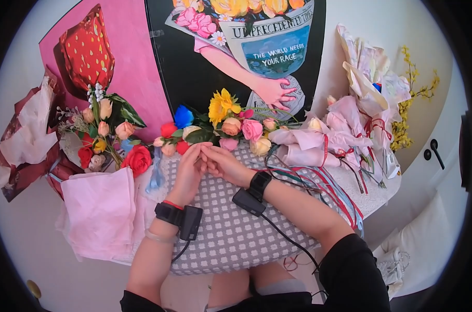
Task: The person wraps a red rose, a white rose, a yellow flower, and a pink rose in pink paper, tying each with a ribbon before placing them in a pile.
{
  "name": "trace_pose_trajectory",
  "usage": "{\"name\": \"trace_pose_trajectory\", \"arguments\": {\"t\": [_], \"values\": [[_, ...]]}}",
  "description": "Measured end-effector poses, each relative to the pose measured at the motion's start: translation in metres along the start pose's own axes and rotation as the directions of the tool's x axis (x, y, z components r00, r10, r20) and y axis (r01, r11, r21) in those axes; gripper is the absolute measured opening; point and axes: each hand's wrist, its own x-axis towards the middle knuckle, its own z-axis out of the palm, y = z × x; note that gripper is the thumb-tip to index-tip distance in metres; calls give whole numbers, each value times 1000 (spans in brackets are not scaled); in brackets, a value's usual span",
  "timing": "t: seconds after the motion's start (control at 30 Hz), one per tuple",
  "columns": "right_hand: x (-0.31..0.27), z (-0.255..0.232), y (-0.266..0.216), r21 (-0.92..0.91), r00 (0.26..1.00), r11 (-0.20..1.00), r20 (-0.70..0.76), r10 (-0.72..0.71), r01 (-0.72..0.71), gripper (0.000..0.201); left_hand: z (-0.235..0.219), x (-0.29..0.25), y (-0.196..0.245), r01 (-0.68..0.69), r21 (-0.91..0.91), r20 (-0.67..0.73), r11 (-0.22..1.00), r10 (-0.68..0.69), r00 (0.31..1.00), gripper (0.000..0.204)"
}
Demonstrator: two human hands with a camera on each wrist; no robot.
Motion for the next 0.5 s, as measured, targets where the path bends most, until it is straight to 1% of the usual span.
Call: {"name": "trace_pose_trajectory", "arguments": {"t": [0.1, 0.27, 0.37, 0.5], "values": [[0, 1, 0, 1, 1000, 1000, -11, 4, -4, 27, 4, -2, 4, 17, -5, -7, 1000, -17, 1000, 30], [-2, 3, -1, -5, 1000, 1000, -22, 9, -9, 27, -5, 1, -4, 15, -30, 2, 999, -15, 1000, 28], [-1, 1, -2, -7, 1000, 1000, -3, -2, 2, 26, -8, 4, -6, 11, -56, 4, 998, -11, 1000, 26], [0, 0, -1, 14, 1000, 1000, -8, 14, -14, 23, -3, 1, -2, 30, -79, -11, 996, -31, 999, 25]]}}
